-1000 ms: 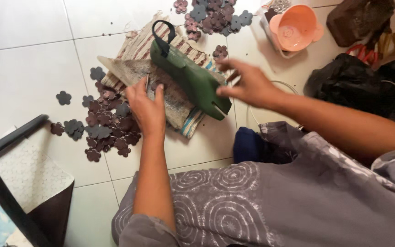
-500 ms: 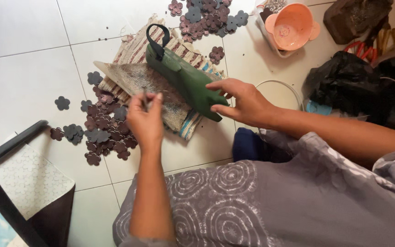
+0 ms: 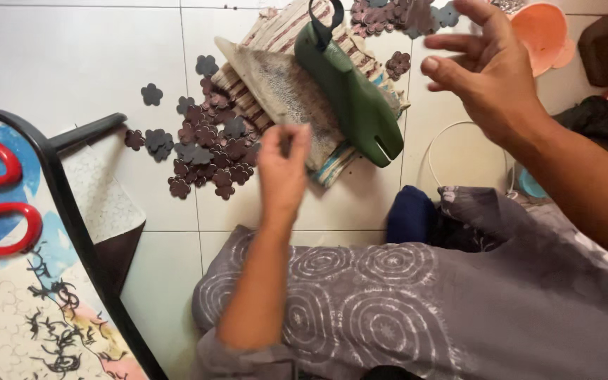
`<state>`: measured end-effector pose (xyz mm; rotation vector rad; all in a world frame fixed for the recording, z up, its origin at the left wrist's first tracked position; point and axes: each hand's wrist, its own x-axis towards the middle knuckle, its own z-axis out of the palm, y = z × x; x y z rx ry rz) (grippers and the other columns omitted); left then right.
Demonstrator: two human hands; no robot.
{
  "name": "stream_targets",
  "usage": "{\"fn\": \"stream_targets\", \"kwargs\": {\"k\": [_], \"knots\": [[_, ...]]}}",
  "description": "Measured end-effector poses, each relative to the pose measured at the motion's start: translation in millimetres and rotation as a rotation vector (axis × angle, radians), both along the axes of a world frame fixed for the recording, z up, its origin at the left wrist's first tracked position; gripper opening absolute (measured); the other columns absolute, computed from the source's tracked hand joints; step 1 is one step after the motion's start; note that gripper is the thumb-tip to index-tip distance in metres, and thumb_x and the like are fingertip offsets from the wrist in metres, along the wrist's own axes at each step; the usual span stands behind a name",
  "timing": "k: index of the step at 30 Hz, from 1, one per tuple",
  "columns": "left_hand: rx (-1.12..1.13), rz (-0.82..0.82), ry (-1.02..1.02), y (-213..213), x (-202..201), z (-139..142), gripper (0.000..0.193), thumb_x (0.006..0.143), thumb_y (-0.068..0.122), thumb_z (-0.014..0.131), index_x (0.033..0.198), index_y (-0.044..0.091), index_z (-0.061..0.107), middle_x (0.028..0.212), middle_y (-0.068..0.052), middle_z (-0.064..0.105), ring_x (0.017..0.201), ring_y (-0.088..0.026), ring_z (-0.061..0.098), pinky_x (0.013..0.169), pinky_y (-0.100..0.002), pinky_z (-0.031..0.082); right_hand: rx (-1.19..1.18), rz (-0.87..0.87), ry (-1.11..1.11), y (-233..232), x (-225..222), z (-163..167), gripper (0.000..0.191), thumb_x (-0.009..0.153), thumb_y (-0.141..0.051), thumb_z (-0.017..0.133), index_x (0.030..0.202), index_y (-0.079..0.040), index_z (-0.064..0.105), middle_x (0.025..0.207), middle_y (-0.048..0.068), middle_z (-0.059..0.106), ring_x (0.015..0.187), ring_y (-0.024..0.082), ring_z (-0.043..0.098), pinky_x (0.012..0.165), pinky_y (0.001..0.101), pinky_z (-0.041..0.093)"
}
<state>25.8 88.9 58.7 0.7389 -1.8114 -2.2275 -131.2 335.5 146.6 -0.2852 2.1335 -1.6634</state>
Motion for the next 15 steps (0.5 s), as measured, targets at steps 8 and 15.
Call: {"fn": "stream_targets", "kwargs": {"k": [8,15], "knots": [[0.164,-0.053,-0.334,-31.6,67.4,-30.9,0.023,0.098,0.028,0.071,0.098,0.008,0.062,0.08,0.004,0.054,0.06,-0.001,0.038,0.049,-0.018,0.029,0.348,0.651,-0.348,18.2,52.1,-12.5,0.032,0.092,-0.034,0.067,0.103,-0.005,0.077,0.092,0.006,0.078,0.084,0.012,0.068,0.075,0.0309,0.056],[0.411,0.276,-0.3,-62.6,63.1,-64.1,0.03,0.099,0.04,0.067,0.095,0.011,0.06,0.085,0.002,0.061,0.056,-0.002,0.04,0.05,-0.018,0.034,0.642,1.219,-0.782,33.2,89.1,9.7,0.067,0.086,-0.06,0.062,0.113,-0.001,0.076,0.098,0.009,0.079,0.09,0.015,0.071,0.081,0.0334,0.057]]}}
